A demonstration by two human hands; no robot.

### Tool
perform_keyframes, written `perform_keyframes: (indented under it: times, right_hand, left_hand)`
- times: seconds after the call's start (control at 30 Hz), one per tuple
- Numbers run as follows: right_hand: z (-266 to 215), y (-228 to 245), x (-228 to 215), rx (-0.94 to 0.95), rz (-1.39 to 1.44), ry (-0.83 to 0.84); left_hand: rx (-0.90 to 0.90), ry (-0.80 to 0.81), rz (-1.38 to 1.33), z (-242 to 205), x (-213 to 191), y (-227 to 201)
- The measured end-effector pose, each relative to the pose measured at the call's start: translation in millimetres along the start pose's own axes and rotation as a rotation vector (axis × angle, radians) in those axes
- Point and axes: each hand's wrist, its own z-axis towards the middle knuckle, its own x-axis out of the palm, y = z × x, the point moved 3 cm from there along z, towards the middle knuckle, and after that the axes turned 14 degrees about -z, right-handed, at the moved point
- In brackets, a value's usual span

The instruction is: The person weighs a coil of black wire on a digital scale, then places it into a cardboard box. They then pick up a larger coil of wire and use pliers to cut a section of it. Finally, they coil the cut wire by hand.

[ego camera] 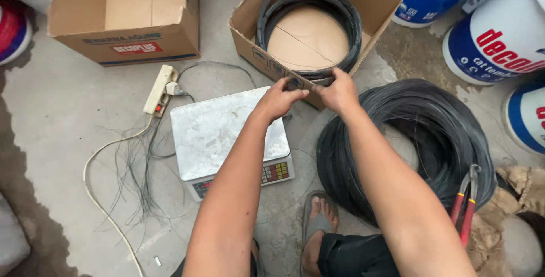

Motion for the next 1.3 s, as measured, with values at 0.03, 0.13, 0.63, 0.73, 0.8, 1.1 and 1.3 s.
perform_keyframes:
  times: [0.03,0.13,0.63,0.73,0.8,1.1,1.3]
  right_hand:
    - [-13,2,-2,-0.016,0.003,-0.018]
    - [-42,3,1,-0.056,-0.07,0.124]
    - [-136,6,87,-0.149,-0.256,0.414]
    - [-148,5,98,-0.168,-0.256,0.389]
    - [-150,11,101,-0.256,-0.222,0.366]
    - [-161,18,117,-0.361,-0.354,0.514]
    - [-149,7,143,-0.377,-0.431,0.515]
  left_hand:
    - [0.02,-0.013,0.0,-16,-3,-2]
    - [-0.005,0.026,0.046,-45,-3,6]
    - [-0.188,-0.095,0.374,-121,-11,144]
    - [-0.23,-0.232,0.402,-146,2,173]
    - [-0.26,-0.332,0.446,-144,2,196]
    - [-0.415,-0.243,0.36,-120,0,247]
    - [-0.34,-0.088,0.276,-115,-6,236]
